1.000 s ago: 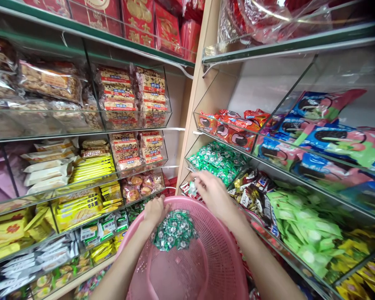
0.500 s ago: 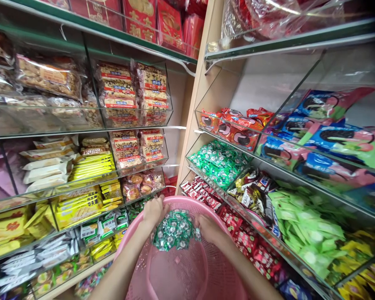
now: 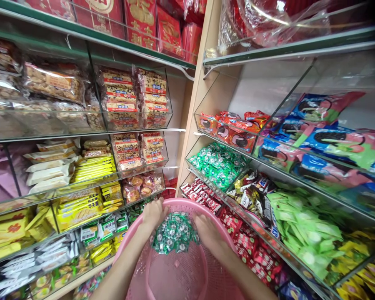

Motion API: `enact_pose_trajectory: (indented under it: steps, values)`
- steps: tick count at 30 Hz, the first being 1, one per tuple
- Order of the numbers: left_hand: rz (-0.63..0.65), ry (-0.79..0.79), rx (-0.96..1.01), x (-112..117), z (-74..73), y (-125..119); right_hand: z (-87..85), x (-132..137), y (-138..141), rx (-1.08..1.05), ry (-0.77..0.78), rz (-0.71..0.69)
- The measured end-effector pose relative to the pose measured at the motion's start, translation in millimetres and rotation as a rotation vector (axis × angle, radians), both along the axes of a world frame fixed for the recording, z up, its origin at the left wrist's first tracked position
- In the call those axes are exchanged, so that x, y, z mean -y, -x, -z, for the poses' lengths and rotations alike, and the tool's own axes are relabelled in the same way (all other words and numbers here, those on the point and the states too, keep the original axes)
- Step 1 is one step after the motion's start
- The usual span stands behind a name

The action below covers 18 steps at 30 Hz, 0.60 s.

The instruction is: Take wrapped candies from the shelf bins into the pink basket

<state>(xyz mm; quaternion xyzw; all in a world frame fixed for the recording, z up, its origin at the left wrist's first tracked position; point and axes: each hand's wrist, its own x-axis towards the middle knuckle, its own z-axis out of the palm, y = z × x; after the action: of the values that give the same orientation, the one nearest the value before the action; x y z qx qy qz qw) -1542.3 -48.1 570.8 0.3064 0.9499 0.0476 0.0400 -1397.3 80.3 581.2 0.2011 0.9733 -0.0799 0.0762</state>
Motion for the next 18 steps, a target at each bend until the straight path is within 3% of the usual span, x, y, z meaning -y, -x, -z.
enact_pose_trajectory:
  steps: [6, 11, 14, 18]
  values:
    - [0.020, -0.012, -0.001, -3.6, 0.8, -1.7, -68.8, 15.7, 1.9, -0.161, -0.123, -0.099]
    - [0.038, -0.015, -0.015, -4.8, -0.4, -3.0, -124.5, -5.8, 12.2, -0.316, -0.345, 0.010]
    - [0.016, -0.011, -0.019, -3.2, -1.9, -3.0, -142.0, -26.6, 19.3, -0.294, -0.479, 0.116]
    - [0.017, -0.013, -0.031, -1.8, -4.2, -3.5, -145.4, -45.5, 26.6, -0.150, -0.579, 0.197]
